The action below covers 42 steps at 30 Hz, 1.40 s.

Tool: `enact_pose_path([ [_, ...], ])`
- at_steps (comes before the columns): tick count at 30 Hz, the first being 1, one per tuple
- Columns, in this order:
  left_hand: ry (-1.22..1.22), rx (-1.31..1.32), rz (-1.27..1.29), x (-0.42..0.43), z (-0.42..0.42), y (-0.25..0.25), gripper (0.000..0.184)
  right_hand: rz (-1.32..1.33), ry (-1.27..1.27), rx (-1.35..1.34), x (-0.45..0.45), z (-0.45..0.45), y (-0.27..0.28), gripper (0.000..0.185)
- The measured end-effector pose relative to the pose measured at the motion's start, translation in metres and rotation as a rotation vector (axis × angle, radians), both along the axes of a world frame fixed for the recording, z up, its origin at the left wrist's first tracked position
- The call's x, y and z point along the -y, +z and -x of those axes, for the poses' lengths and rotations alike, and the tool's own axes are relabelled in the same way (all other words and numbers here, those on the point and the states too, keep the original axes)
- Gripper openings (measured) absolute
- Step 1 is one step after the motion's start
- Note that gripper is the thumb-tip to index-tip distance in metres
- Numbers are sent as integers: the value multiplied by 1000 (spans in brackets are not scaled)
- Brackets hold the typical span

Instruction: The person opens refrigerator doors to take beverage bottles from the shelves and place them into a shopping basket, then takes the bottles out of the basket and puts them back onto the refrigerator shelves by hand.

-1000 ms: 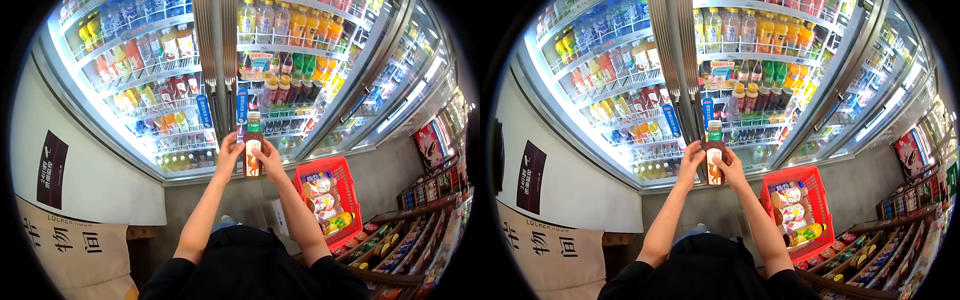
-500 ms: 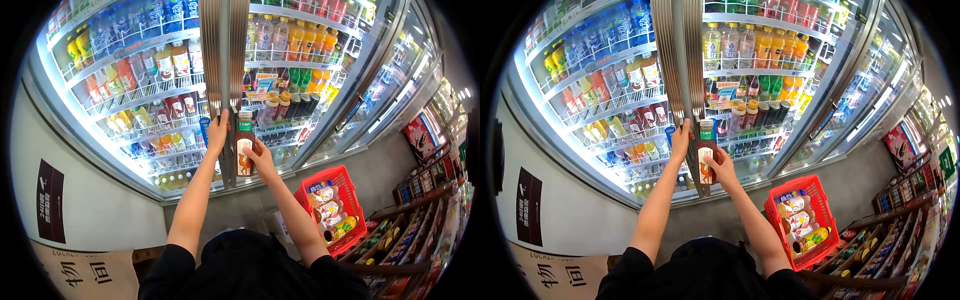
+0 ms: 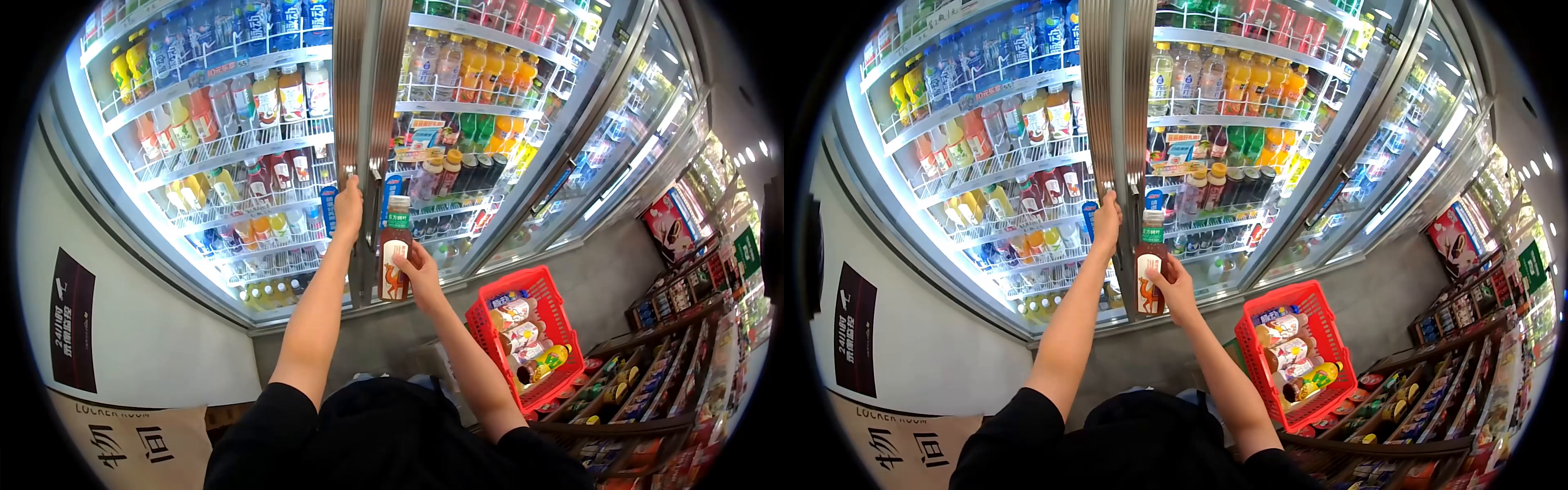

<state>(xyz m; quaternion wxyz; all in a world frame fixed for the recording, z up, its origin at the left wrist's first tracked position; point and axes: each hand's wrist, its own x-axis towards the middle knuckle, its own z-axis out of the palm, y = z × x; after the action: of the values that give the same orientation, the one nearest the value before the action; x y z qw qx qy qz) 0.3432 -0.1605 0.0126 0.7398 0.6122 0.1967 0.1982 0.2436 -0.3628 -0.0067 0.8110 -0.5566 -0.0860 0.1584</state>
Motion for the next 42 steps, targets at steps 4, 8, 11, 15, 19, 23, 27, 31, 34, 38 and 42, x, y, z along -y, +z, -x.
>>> enact_pose_path([
  [4, 51, -7, -17, 3, -2, -1, 56, 32, -12, 52, 25, 10, 7, 61],
  [8, 112, 38, 5, 10, -4, -1, 54, 65, -43, 53, 52, 7, 10, 60],
  [11, 142, 43, -3, 10, -11, -7, 54, 49, -75, 37, 66, 1, 7, 56],
  [15, 212, 17, 14, 14, -19, -5, 54, 18, -26, -20, 76, -15, 8, 67],
  [19, 165, 57, 21, 11, -19, -6, 54, -1, -2, 21, 67, -26, 2, 65],
  [23, 156, 63, 39, 11, -20, -7, 51, -14, 5, 92, 50, -25, 8, 62],
  [27, 154, 42, -33, 8, -19, -11, 54, -61, 55, 103, 31, -19, 20, 61],
  [31, 241, -153, -259, 13, -9, -1, 68, -55, 76, 146, 25, -10, 25, 61],
  [34, 245, -136, -351, 29, 26, 9, 67, -20, 76, 110, 30, -5, 32, 61],
  [38, 273, -98, -322, 42, 62, -6, 67, -14, 107, 138, 34, -3, 33, 64],
  [42, 208, -38, -203, 50, 105, -14, 52, -45, 147, 122, 38, 16, 32, 67],
])
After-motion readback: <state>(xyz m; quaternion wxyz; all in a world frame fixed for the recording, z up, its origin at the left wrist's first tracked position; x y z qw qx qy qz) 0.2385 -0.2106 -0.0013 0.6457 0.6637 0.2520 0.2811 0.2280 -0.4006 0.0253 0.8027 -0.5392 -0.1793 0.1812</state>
